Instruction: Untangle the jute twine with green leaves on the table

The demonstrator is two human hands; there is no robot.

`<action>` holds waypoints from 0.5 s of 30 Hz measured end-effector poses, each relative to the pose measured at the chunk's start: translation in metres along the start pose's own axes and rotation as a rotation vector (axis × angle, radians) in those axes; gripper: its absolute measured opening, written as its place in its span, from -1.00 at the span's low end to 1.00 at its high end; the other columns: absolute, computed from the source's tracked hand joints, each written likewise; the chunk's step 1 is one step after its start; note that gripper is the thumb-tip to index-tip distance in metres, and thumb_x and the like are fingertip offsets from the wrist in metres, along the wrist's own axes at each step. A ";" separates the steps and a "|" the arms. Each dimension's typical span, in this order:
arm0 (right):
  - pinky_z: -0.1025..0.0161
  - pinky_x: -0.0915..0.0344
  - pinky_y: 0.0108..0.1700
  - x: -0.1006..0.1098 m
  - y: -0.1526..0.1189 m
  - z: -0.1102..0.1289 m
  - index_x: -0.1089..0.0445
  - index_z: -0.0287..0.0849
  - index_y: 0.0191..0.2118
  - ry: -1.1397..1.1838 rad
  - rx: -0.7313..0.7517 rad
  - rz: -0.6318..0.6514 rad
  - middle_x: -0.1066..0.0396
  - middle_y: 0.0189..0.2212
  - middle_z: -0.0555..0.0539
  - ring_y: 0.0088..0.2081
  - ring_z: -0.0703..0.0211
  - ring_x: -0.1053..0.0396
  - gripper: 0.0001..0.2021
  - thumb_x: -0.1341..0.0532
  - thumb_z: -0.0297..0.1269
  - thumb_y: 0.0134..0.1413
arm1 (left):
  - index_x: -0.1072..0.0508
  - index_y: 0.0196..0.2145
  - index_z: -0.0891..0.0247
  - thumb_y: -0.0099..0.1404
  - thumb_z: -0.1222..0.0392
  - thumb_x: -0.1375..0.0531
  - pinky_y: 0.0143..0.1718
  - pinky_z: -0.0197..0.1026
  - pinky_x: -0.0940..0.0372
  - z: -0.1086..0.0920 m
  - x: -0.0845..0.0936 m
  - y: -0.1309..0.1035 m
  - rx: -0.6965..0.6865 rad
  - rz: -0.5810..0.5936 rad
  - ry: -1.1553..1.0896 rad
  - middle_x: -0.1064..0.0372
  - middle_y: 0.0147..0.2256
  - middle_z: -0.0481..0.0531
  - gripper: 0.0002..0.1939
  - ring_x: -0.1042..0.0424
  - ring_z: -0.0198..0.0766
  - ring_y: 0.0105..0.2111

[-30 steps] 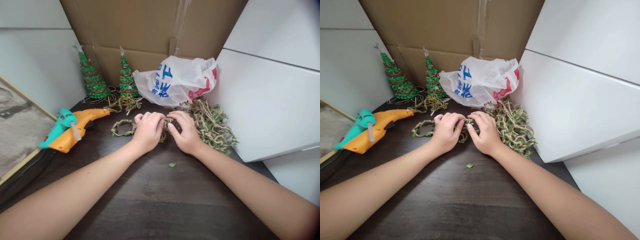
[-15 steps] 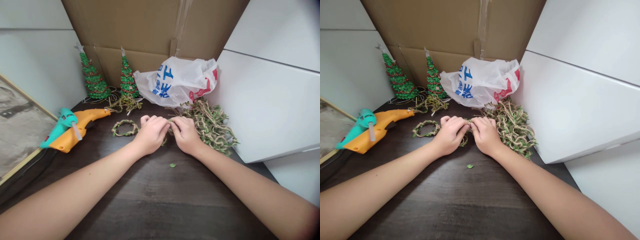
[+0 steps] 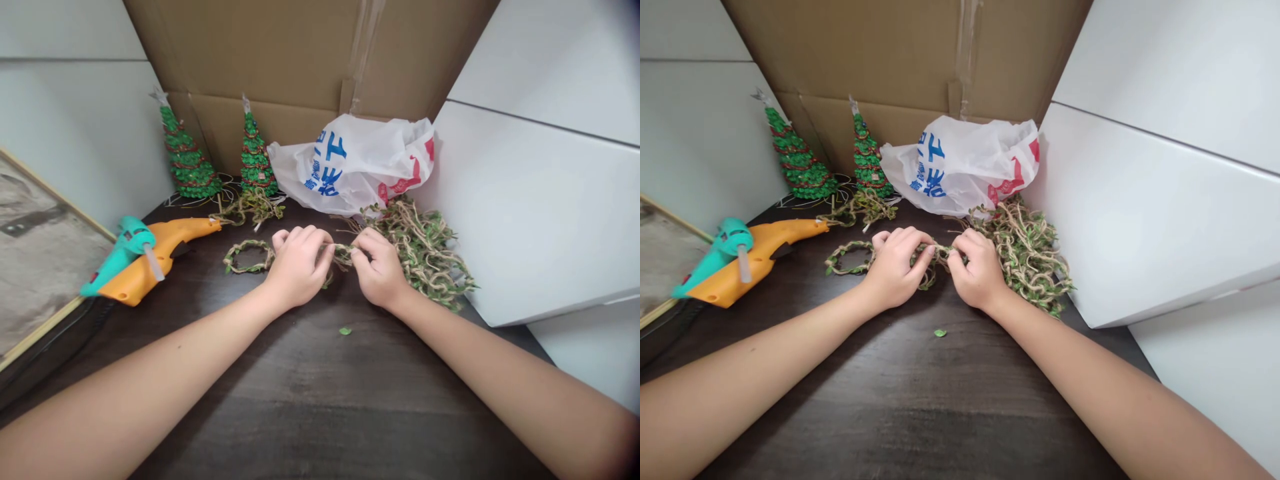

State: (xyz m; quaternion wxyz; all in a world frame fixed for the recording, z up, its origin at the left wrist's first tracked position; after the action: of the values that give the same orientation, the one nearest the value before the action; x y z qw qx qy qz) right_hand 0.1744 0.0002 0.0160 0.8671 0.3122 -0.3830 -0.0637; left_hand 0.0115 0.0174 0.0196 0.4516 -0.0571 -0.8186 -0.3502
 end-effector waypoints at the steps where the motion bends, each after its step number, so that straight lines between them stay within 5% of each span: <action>1: 0.11 -0.15 -0.22 0.001 0.000 -0.001 -0.12 -0.11 -0.52 -0.017 -0.018 -0.027 -0.23 -0.47 -0.02 -0.34 0.13 -0.24 -0.80 -0.07 -0.36 0.13 | -0.43 -0.18 0.19 0.48 0.12 -0.03 -0.08 -0.01 0.03 0.000 0.000 0.000 0.008 -0.006 -0.004 -0.49 -0.19 0.00 -0.79 -0.38 -0.15 -0.15; 5: 0.00 -0.15 -0.08 -0.002 -0.002 -0.001 -0.19 -0.12 -0.54 -0.194 -0.029 -0.004 -0.34 -0.49 -0.04 -0.30 0.06 -0.31 -0.82 -0.12 -0.37 0.06 | -0.44 -0.17 0.17 0.49 0.12 -0.04 -0.07 -0.01 0.03 0.001 0.001 0.001 0.022 -0.020 0.018 -0.49 -0.17 0.01 -0.80 -0.37 -0.14 -0.13; 7: -0.05 -0.14 0.03 -0.004 -0.003 0.001 -0.34 -0.12 -0.39 -0.206 0.004 0.008 -0.47 -0.34 -0.08 -0.17 -0.01 -0.37 -0.94 -0.15 -0.35 0.08 | -0.44 -0.17 0.17 0.49 0.14 -0.04 -0.07 -0.01 0.03 0.001 0.001 0.001 0.006 -0.009 0.009 -0.48 -0.15 0.01 -0.81 -0.37 -0.14 -0.13; 10: -0.07 -0.07 0.14 -0.005 -0.003 0.004 -0.39 -0.09 -0.15 -0.151 0.062 0.024 -0.51 -0.12 -0.09 -0.01 -0.01 -0.39 -0.86 -0.14 -0.29 0.20 | -0.44 -0.16 0.17 0.49 0.16 -0.03 -0.08 -0.02 0.02 0.001 -0.001 0.001 -0.036 0.027 -0.020 -0.48 -0.15 0.01 -0.81 -0.38 -0.16 -0.12; 15: -0.03 -0.07 0.04 -0.005 -0.002 0.002 -0.34 -0.10 -0.30 -0.172 0.047 0.025 -0.47 -0.31 -0.04 -0.15 0.07 -0.38 -0.78 -0.03 -0.24 0.35 | -0.42 -0.11 0.17 0.48 0.14 -0.05 -0.06 -0.04 0.00 0.002 -0.002 0.000 -0.029 0.013 -0.072 -0.49 -0.16 0.01 -0.83 -0.40 -0.17 -0.12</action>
State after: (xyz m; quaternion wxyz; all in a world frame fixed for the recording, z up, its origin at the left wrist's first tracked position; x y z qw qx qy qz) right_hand 0.1696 -0.0008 0.0127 0.8241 0.3209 -0.4614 -0.0703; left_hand 0.0119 0.0191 0.0176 0.4231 -0.0817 -0.8288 -0.3570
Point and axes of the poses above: each hand's wrist, its own y-axis towards the middle knuckle, its own x-axis out of the back of the hand, z = x × y, the point moved 3 cm from there along y, towards the middle knuckle
